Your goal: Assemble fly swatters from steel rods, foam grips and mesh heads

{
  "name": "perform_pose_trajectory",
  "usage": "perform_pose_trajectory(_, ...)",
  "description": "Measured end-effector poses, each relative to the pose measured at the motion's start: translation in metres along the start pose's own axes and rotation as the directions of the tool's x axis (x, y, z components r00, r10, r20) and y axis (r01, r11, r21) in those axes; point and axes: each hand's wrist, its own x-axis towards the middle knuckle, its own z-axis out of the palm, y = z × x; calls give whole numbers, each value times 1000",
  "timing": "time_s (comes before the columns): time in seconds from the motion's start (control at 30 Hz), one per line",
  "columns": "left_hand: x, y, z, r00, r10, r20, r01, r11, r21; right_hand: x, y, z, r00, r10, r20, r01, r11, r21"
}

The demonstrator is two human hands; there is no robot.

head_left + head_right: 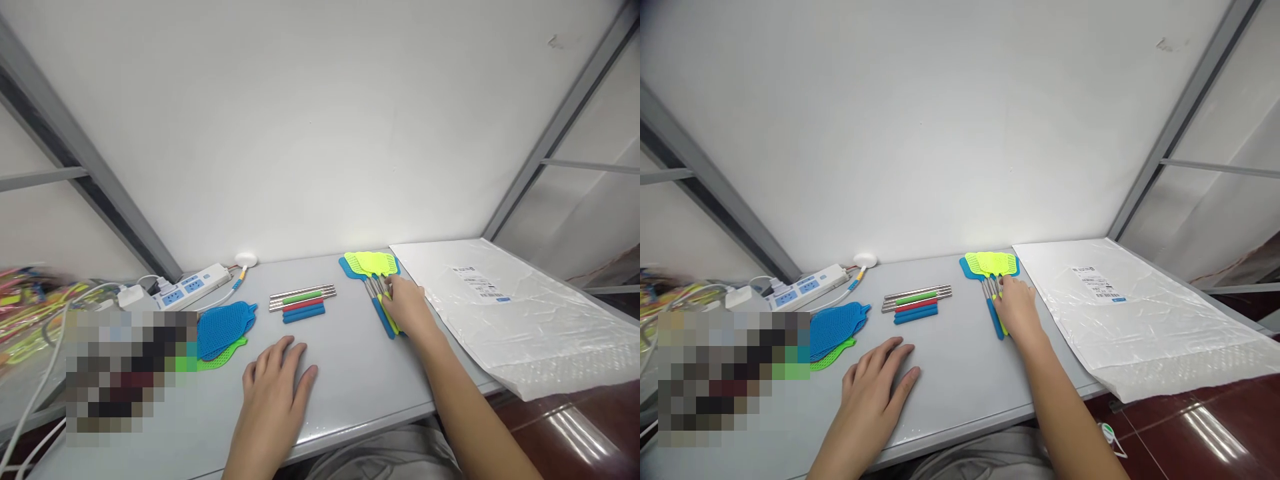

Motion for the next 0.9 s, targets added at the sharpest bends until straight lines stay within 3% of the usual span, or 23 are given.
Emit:
perform_pose_trajectory(0.43,0,-1,-1,1000,11,-10,-11,1000,-5,-8,-2,-7,987,-11,-160,31,992,119)
perform_pose_trajectory(0.63,0,0,-1,1000,0,-13,0,1000,-6,-37,10,-13,952,9,-306,61,974,219)
perform_pose_trajectory(0.9,0,1,-2,1000,-3,0,3,1000,10,-74,28,3,952,-87,-293,138,978,156)
